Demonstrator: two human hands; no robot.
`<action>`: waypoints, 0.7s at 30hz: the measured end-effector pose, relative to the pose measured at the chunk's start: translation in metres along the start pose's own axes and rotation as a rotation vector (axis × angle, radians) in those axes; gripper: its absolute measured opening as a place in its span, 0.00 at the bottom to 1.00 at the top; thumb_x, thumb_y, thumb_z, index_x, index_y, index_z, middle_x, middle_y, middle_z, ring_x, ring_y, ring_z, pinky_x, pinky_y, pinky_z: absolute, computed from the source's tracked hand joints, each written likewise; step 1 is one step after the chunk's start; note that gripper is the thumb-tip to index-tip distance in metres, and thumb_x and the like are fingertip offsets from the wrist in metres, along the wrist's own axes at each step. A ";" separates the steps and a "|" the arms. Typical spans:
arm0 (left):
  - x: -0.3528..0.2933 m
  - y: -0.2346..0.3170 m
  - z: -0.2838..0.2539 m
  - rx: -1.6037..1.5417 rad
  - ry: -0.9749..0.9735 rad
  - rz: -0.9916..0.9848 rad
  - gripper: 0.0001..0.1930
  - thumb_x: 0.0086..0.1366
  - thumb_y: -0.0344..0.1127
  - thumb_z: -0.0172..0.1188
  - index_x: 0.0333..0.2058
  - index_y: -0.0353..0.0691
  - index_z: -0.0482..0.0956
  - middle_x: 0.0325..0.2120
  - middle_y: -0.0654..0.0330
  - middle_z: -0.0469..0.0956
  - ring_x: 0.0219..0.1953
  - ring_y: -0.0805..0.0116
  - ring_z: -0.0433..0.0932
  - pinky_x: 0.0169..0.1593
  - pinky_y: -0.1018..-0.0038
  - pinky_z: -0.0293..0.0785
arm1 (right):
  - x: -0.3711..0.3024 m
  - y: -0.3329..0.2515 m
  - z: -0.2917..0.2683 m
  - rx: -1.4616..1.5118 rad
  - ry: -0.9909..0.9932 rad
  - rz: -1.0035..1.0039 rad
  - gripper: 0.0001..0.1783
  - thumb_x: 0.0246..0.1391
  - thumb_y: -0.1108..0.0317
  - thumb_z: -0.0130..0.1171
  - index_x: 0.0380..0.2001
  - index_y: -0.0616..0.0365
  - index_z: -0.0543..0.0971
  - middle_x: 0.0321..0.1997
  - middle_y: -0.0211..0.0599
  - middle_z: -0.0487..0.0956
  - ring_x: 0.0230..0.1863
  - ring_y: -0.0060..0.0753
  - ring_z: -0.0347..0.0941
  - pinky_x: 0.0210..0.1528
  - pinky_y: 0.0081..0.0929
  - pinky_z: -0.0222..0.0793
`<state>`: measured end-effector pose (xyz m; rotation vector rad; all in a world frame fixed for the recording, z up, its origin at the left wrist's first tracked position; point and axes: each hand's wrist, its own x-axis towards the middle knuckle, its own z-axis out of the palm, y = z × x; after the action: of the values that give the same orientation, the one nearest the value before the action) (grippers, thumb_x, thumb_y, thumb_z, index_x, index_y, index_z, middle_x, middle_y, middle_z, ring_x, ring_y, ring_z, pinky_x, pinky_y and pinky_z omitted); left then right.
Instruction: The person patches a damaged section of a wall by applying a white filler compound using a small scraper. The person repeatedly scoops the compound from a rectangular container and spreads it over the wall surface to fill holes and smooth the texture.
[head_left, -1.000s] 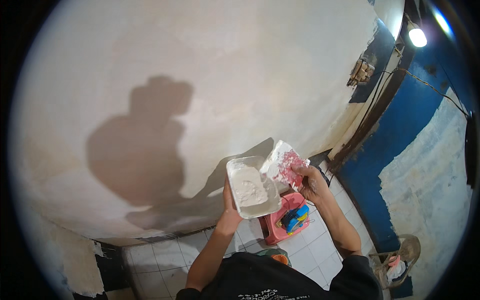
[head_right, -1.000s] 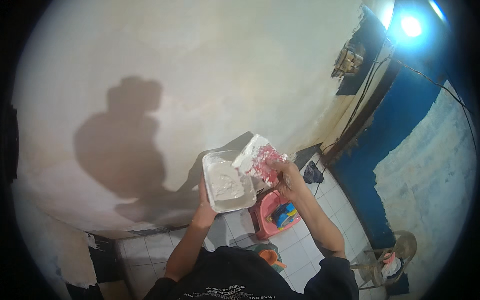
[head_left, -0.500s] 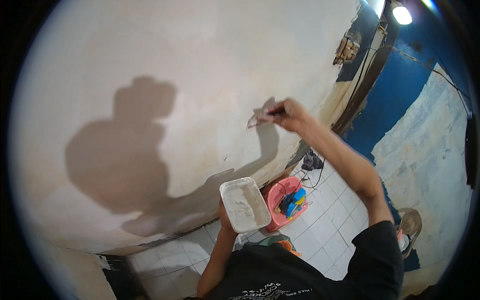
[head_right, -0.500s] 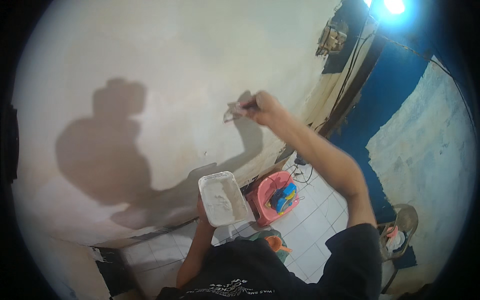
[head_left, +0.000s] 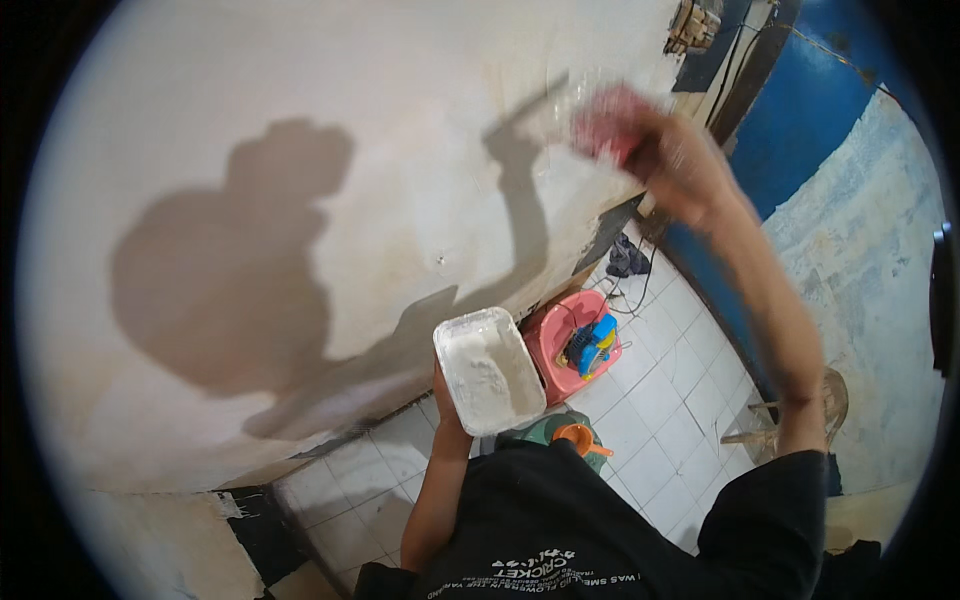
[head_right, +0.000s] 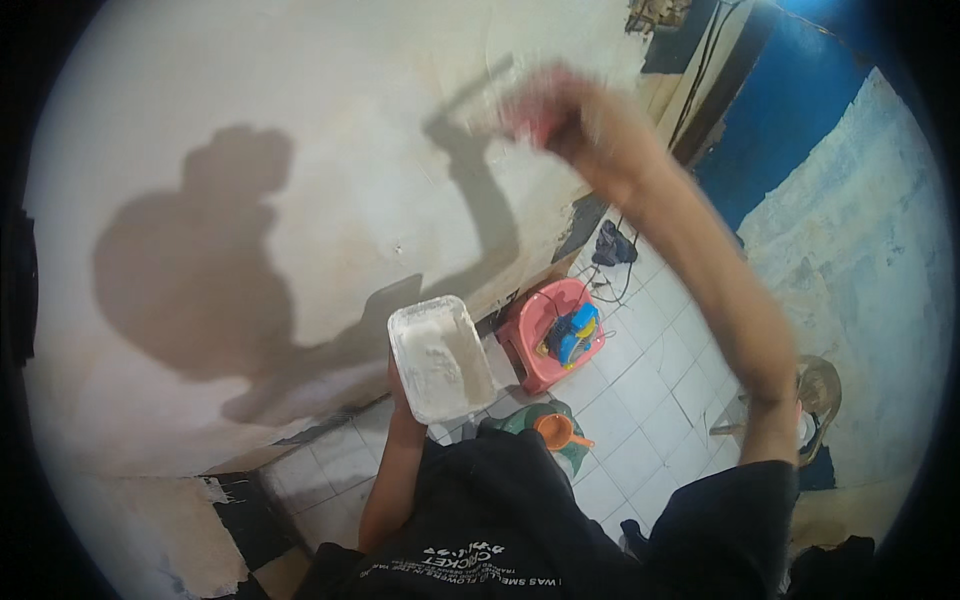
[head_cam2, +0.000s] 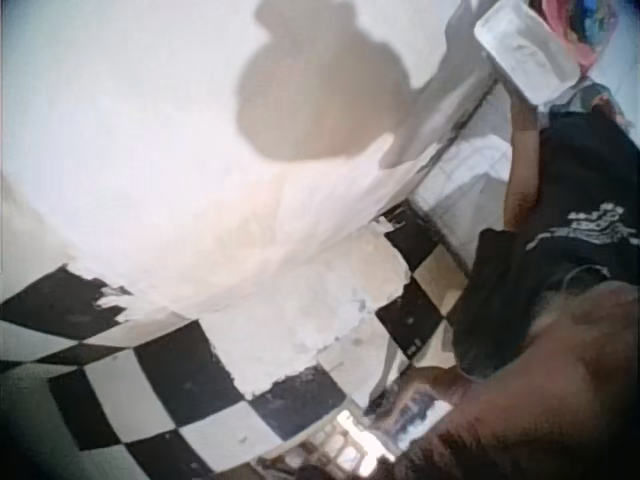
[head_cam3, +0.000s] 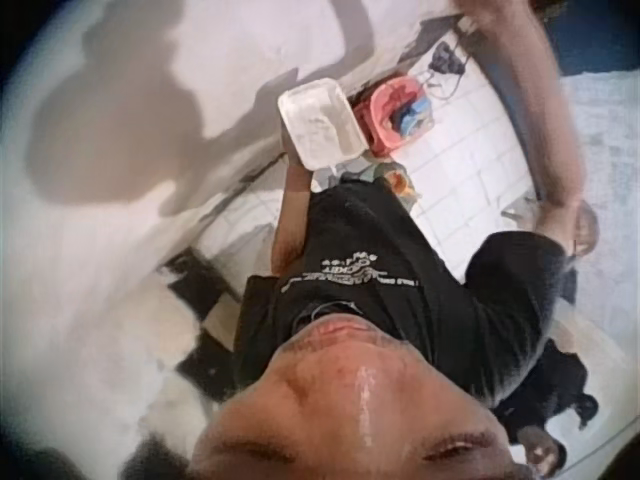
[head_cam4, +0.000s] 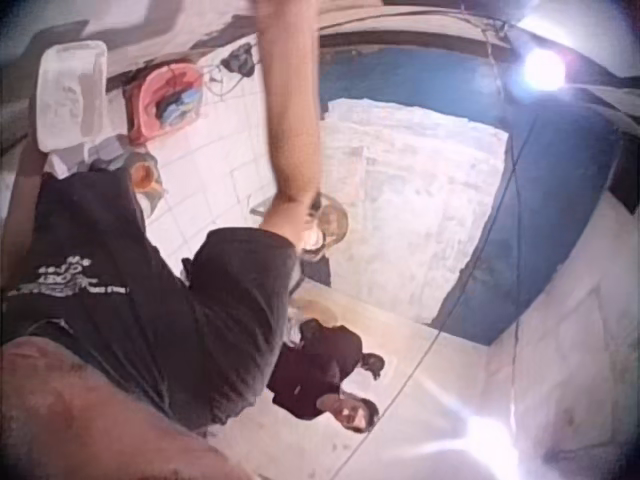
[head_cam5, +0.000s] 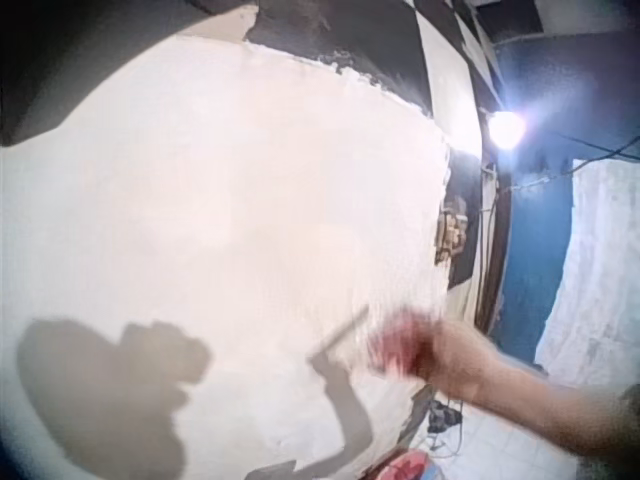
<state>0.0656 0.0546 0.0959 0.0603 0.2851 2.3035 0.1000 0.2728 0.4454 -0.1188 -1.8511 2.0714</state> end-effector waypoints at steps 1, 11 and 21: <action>0.002 -0.001 -0.008 0.020 0.019 0.009 0.29 0.70 0.56 0.37 0.57 0.39 0.68 0.52 0.53 0.74 0.50 0.53 0.76 0.53 0.55 0.75 | 0.002 0.031 -0.012 0.020 0.151 0.029 0.08 0.55 0.79 0.51 0.38 0.70 0.75 0.40 0.41 0.78 0.35 0.29 0.75 0.49 0.30 0.76; 0.007 -0.011 -0.028 0.032 0.085 -0.020 0.31 0.70 0.60 0.37 0.59 0.43 0.66 0.53 0.55 0.73 0.53 0.54 0.74 0.56 0.55 0.72 | 0.091 0.236 -0.011 -0.926 0.763 -0.430 0.14 0.44 0.77 0.52 0.37 0.72 0.75 0.20 0.56 0.75 0.23 0.55 0.75 0.26 0.45 0.68; -0.012 -0.007 -0.042 0.013 0.116 -0.014 0.31 0.69 0.60 0.39 0.60 0.44 0.64 0.54 0.55 0.71 0.54 0.54 0.72 0.58 0.57 0.69 | 0.004 0.195 0.081 -0.948 0.420 -0.343 0.28 0.42 0.79 0.53 0.51 0.73 0.68 0.23 0.54 0.78 0.27 0.56 0.77 0.30 0.48 0.73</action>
<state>0.0736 0.0427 0.0544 -0.0686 0.3589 2.2951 0.0314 0.1820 0.2678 -0.3980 -2.1938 0.7471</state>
